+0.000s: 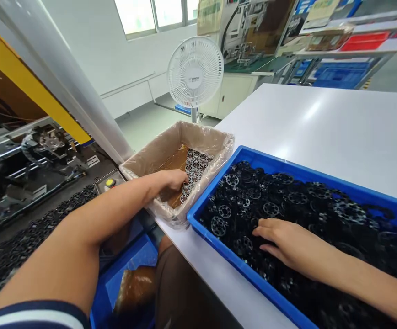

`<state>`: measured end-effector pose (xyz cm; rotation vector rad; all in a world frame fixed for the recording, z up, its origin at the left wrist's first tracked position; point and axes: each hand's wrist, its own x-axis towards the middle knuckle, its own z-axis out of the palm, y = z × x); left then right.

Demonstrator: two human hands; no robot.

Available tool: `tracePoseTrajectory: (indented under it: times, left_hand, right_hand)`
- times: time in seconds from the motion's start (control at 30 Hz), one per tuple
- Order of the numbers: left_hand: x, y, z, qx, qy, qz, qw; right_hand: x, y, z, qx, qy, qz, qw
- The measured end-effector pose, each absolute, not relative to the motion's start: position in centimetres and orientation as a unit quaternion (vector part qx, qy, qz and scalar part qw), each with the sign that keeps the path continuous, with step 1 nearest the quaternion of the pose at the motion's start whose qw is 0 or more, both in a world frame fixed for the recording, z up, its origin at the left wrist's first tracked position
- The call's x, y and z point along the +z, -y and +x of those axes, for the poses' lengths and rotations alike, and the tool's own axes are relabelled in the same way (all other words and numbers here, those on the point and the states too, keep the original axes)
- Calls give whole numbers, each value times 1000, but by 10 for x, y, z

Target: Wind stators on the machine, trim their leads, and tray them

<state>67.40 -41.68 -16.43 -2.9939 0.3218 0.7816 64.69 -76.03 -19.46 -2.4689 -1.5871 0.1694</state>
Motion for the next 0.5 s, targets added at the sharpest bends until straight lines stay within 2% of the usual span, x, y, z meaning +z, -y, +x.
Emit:
tracePoseTrajectory:
  times: [0.17, 0.33, 0.5]
  left_hand:
    - [-184, 410, 676, 292, -96, -951, 35]
    - [-189, 402, 679, 309, -52, -948, 53]
    - [-178, 410, 678, 238, -31, -971, -2]
  right_hand:
    - [-210, 768, 644, 54, 532, -832, 150]
    - [-199, 766, 646, 106, 504, -836, 186]
    - [-189, 762, 647, 69, 485, -841, 230]
